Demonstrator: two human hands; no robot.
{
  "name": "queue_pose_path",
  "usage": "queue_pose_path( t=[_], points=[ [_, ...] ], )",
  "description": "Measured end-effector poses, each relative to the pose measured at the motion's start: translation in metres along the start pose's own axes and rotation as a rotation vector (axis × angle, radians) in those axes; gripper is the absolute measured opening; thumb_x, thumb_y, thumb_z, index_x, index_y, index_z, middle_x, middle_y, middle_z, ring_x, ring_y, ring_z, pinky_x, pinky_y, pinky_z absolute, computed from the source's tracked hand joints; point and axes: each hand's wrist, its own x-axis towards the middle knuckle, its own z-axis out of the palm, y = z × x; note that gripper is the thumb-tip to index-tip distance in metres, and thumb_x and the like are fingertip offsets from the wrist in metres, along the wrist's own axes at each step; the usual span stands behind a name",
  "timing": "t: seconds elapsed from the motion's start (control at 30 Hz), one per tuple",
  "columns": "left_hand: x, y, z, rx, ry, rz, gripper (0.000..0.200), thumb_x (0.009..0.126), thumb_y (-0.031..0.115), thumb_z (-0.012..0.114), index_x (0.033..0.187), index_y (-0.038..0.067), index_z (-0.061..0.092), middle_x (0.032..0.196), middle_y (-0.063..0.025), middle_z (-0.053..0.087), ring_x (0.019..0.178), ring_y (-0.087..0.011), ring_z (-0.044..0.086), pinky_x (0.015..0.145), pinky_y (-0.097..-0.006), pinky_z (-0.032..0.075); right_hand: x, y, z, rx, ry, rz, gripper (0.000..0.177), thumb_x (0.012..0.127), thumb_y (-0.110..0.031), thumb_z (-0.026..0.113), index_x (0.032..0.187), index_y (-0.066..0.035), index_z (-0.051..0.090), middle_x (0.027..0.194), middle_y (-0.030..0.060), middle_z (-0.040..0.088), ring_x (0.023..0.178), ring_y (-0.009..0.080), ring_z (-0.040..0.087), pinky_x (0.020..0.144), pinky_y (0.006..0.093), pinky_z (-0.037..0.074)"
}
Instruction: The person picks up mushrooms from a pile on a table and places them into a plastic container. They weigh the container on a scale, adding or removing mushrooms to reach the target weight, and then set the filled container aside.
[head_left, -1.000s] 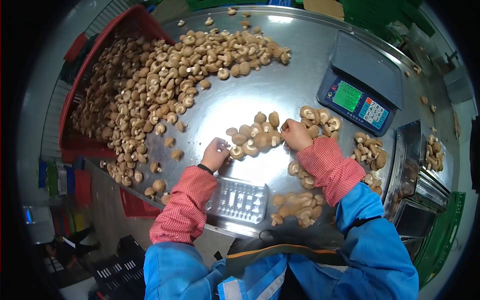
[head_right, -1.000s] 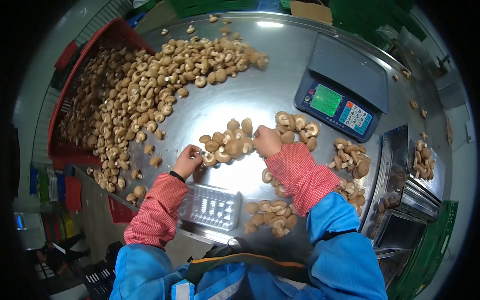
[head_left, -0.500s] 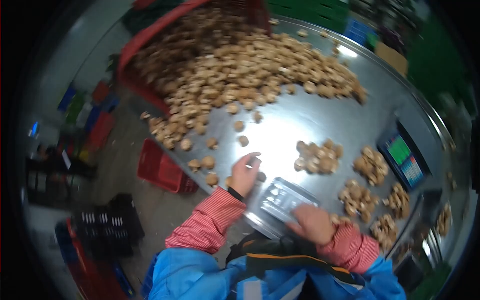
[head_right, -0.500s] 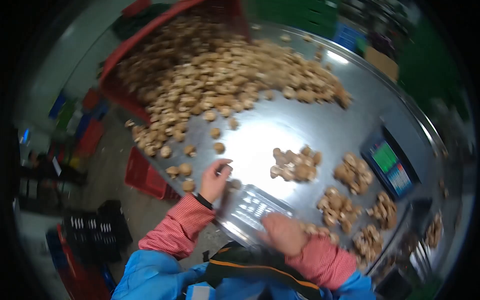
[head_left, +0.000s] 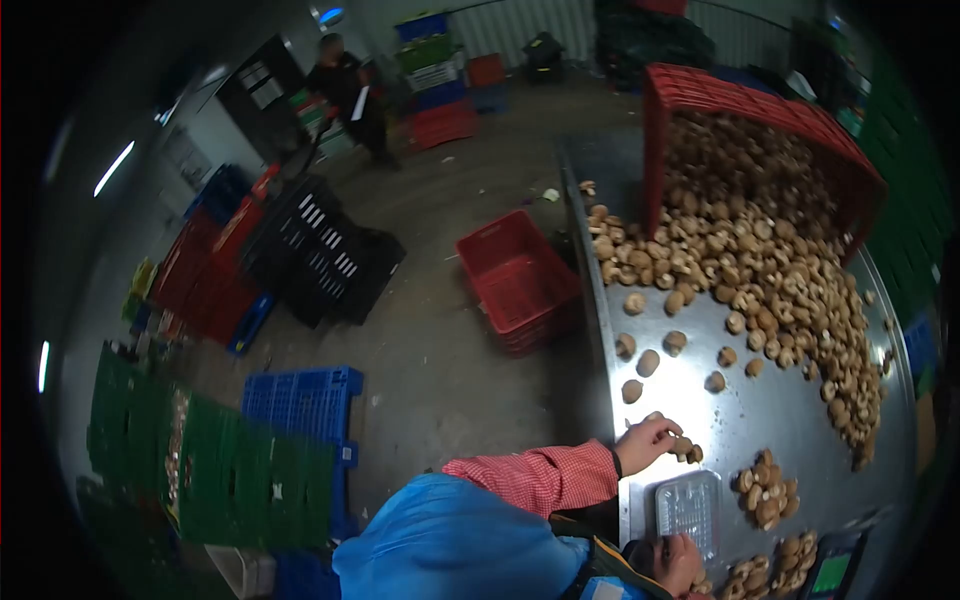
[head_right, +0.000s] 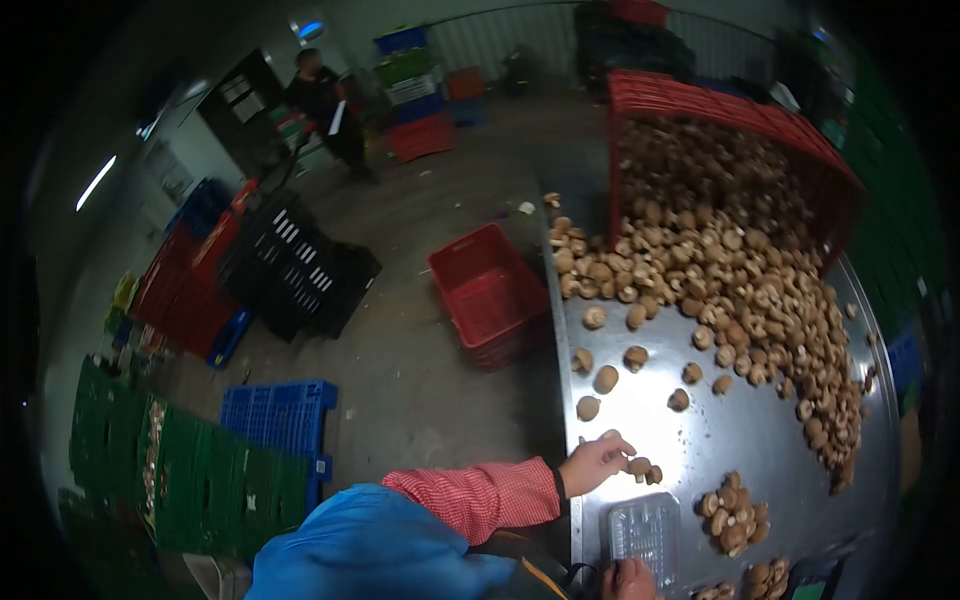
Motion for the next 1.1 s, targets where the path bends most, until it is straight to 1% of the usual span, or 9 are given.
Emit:
queue_pose_path(
  t=[0.2, 0.37, 0.43, 0.5, 0.63, 0.8, 0.87, 0.97, 1.1],
  points=[
    [-0.011, 0.031, -0.008, -0.077, -0.035, -0.025, 0.017, 0.088, 0.013, 0.058, 0.103, 0.005, 0.062, 0.076, -0.0045, 0.059, 0.072, -0.0127, 0.058, 0.067, -0.027, 0.048, 0.015, -0.017, -0.022, -0.04, -0.281, 0.197, 0.018, 0.085, -0.016, 0.057, 0.099, -0.005, 0.053, 0.085, 0.0223, 0.058, 0.078, 0.0414, 0.056, 0.067, 0.049, 0.044],
    [-0.018, 0.073, -0.024, -0.143, -0.215, -0.361, 0.037, 0.089, 0.04, 0.062, 0.089, 0.003, 0.058, 0.071, -0.0055, 0.061, 0.058, -0.0124, 0.059, 0.049, -0.0259, 0.051, 0.008, -0.013, -0.043, -0.18, -0.026, 0.169, 0.023, 0.078, -0.018, 0.061, 0.099, -0.009, 0.055, 0.086, 0.0173, 0.06, 0.08, 0.0381, 0.057, 0.068, 0.0469, 0.045],
    [-0.019, 0.081, -0.02, -0.181, -0.46, -0.516, 0.051, 0.088, 0.051, 0.057, 0.102, 0.001, 0.057, 0.078, -0.0096, 0.062, 0.061, -0.0156, 0.063, 0.051, -0.0265, 0.054, 0.013, -0.037, -0.053, -0.306, 0.109, 0.165, 0.024, 0.076, -0.017, 0.062, 0.098, -0.01, 0.056, 0.086, 0.0153, 0.06, 0.079, 0.0364, 0.058, 0.068, 0.0466, 0.045],
    [-0.021, 0.085, -0.012, -0.244, -0.552, -0.538, 0.049, 0.09, 0.045, 0.055, 0.11, 0.0, 0.056, 0.083, -0.0118, 0.063, 0.06, -0.0176, 0.064, 0.052, -0.0276, 0.055, 0.027, -0.055, -0.057, -0.333, -0.025, 0.189, 0.029, 0.075, -0.022, 0.065, 0.101, -0.013, 0.058, 0.089, 0.0143, 0.062, 0.08, 0.0341, 0.059, 0.07, 0.0443, 0.047],
    [0.002, 0.05, -0.001, -0.383, -0.458, -0.507, 0.035, 0.096, 0.028, 0.048, 0.121, 0.004, 0.054, 0.092, -0.012, 0.064, 0.061, -0.0169, 0.065, 0.052, -0.0274, 0.055, 0.077, -0.059, -0.057, -0.254, 0.196, -0.077, 0.02, 0.071, -0.012, 0.067, 0.081, -0.005, 0.052, 0.074, 0.0129, 0.052, 0.064, 0.0308, 0.054, 0.053, 0.0398, 0.045],
    [0.035, 0.078, -0.027, -0.302, -0.576, -0.35, 0.027, 0.096, 0.019, 0.047, 0.114, 0.002, 0.057, 0.094, -0.0084, 0.064, 0.065, -0.012, 0.062, 0.053, -0.0219, 0.052, 0.123, -0.049, -0.126, -0.4, 0.494, 0.098, 0.053, 0.067, -0.022, 0.078, 0.108, 0.001, 0.053, 0.087, 0.0152, 0.054, 0.082, 0.0305, 0.054, 0.07, 0.038, 0.044],
    [0.048, 0.088, -0.021, -0.233, -0.651, -0.348, 0.028, 0.096, 0.019, 0.05, 0.118, 0.002, 0.054, 0.095, -0.0081, 0.066, 0.078, -0.0136, 0.063, 0.068, -0.0251, 0.053, 0.137, -0.003, -0.118, 0.044, 0.234, 0.22, 0.049, 0.074, -0.019, 0.074, 0.113, 0.001, 0.052, 0.081, 0.0129, 0.057, 0.074, 0.0249, 0.058, 0.065, 0.0339, 0.045],
    [0.09, 0.064, -0.019, -0.104, -0.507, -0.25, 0.036, 0.09, 0.019, 0.06, 0.121, 0.001, 0.053, 0.102, -0.0105, 0.064, 0.091, -0.0176, 0.062, 0.079, -0.0277, 0.05, 0.166, 0.057, -0.111, 1.001, -0.169, 0.539, 0.036, 0.084, -0.014, 0.064, 0.115, 0.001, 0.053, 0.073, 0.0074, 0.062, 0.061, 0.0137, 0.061, 0.055, 0.0257, 0.047],
    [0.181, 0.041, -0.09, 0.644, 0.177, 0.219, 0.074, 0.069, 0.036, 0.08, 0.126, -0.001, 0.049, 0.111, -0.0214, 0.06, 0.102, -0.0352, 0.058, 0.089, -0.0412, 0.047, 0.19, 0.171, -0.12, 0.739, 0.473, 0.721, 0.023, 0.088, -0.009, 0.052, 0.109, -0.002, 0.054, 0.073, 0.0099, 0.06, 0.065, 0.0164, 0.061, 0.059, 0.0302, 0.05]
  ],
)
